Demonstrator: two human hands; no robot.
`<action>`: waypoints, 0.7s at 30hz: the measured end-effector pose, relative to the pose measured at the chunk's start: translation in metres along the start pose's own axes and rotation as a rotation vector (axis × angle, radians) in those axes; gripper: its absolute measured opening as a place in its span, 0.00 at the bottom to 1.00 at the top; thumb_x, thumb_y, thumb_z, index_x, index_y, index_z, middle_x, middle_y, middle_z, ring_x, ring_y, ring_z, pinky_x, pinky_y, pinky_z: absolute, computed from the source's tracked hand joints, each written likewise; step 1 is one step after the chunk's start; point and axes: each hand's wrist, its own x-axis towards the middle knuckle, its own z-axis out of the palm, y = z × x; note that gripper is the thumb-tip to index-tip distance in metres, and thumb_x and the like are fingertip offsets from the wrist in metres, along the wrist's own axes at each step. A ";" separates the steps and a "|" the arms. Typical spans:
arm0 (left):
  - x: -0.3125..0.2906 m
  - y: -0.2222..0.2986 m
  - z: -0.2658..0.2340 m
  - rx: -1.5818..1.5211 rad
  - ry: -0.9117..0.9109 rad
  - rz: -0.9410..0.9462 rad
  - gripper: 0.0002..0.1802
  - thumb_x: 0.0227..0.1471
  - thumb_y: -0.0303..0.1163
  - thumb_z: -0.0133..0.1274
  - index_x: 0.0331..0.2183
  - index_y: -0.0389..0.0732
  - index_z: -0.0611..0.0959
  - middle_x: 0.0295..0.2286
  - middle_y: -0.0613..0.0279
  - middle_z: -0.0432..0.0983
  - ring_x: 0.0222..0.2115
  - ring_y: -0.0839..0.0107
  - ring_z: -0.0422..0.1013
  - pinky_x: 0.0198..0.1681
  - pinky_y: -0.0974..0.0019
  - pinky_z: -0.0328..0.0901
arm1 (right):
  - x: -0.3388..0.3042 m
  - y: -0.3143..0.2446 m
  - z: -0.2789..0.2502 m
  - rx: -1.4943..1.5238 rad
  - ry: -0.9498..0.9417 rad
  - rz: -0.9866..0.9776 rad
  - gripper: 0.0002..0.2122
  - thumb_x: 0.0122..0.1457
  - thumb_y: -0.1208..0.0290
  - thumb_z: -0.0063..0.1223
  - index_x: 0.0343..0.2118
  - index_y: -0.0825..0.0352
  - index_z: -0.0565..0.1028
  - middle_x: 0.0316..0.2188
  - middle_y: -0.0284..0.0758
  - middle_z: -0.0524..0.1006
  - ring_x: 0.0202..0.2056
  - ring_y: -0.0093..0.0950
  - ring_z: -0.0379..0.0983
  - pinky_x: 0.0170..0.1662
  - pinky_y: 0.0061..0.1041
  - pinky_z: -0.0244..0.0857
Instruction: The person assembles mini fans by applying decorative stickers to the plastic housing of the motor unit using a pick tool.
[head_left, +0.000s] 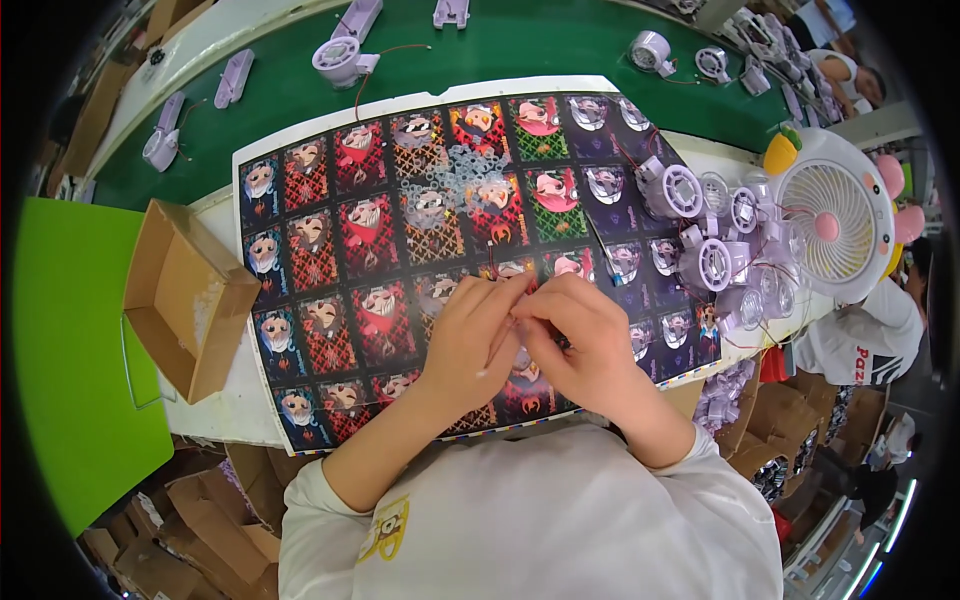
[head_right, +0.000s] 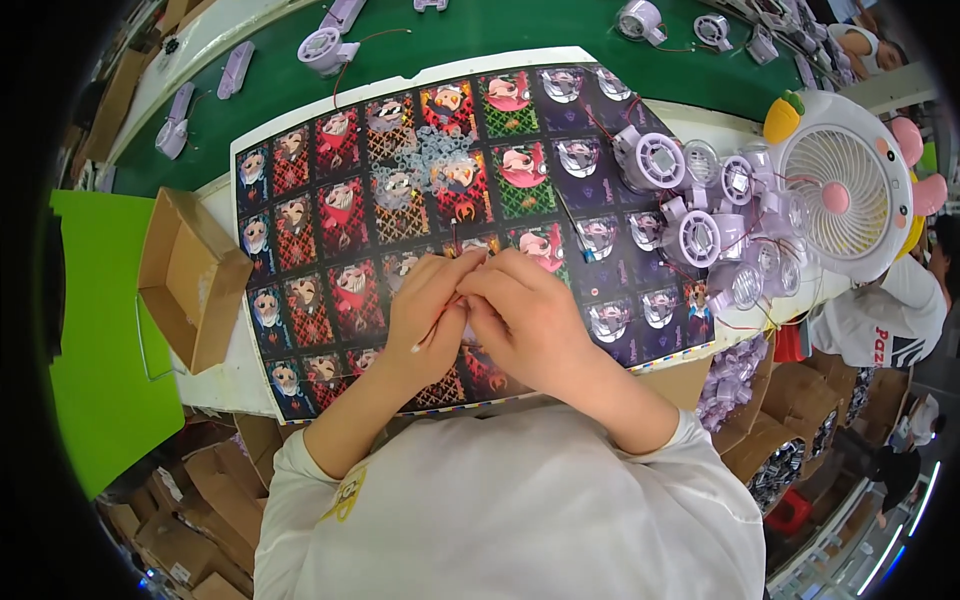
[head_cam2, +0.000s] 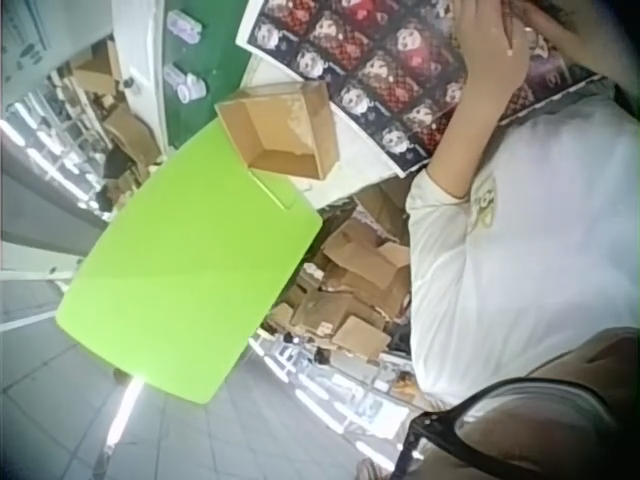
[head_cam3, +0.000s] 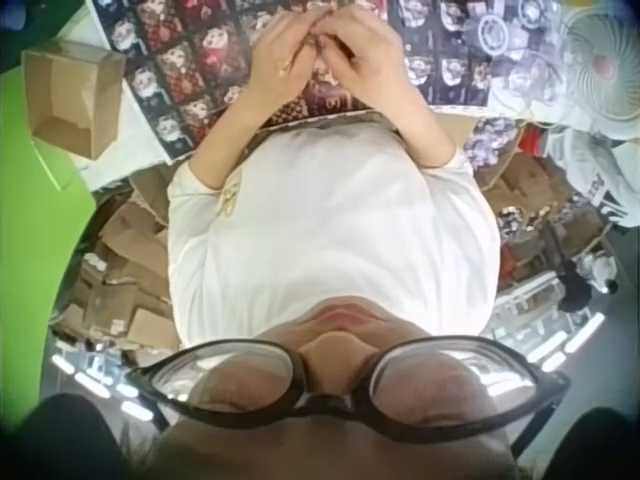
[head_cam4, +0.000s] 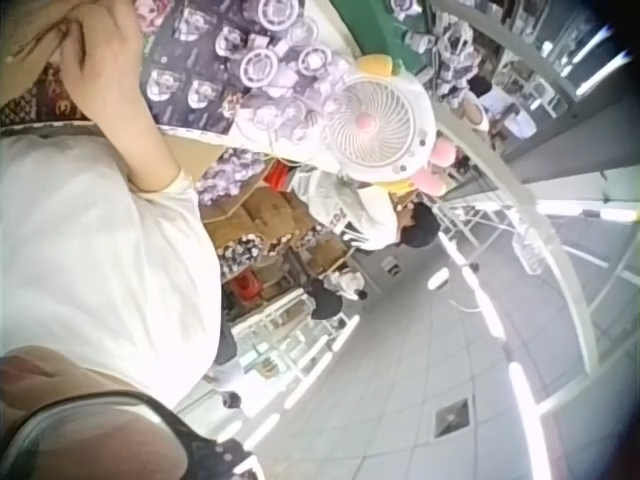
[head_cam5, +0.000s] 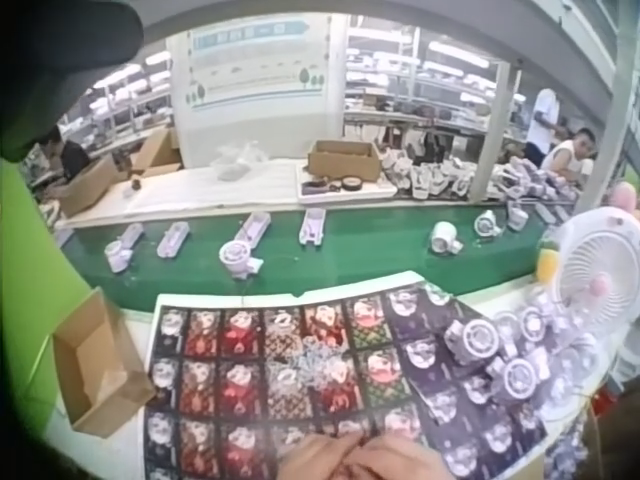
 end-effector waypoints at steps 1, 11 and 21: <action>0.001 0.000 0.000 -0.035 -0.011 -0.012 0.25 0.43 0.18 0.49 0.48 0.29 0.75 0.33 0.48 0.74 0.33 0.51 0.68 0.38 0.55 0.63 | 0.000 0.000 0.000 -0.002 -0.002 0.003 0.09 0.49 0.85 0.56 0.35 0.69 0.75 0.30 0.40 0.73 0.29 0.38 0.72 0.31 0.31 0.69; 0.002 -0.002 -0.004 -0.117 -0.036 -0.048 0.26 0.43 0.18 0.47 0.48 0.30 0.76 0.30 0.50 0.73 0.31 0.54 0.65 0.37 0.58 0.62 | 0.020 0.041 -0.024 -0.644 0.174 0.195 0.06 0.54 0.77 0.56 0.35 0.71 0.73 0.30 0.42 0.72 0.35 0.41 0.70 0.38 0.36 0.65; 0.002 -0.001 -0.002 -0.134 -0.045 -0.132 0.25 0.44 0.18 0.48 0.49 0.31 0.75 0.36 0.50 0.74 0.34 0.54 0.66 0.40 0.58 0.62 | -0.002 0.009 -0.018 -0.114 -0.095 0.180 0.05 0.56 0.81 0.51 0.34 0.70 0.67 0.29 0.43 0.70 0.31 0.45 0.70 0.34 0.38 0.65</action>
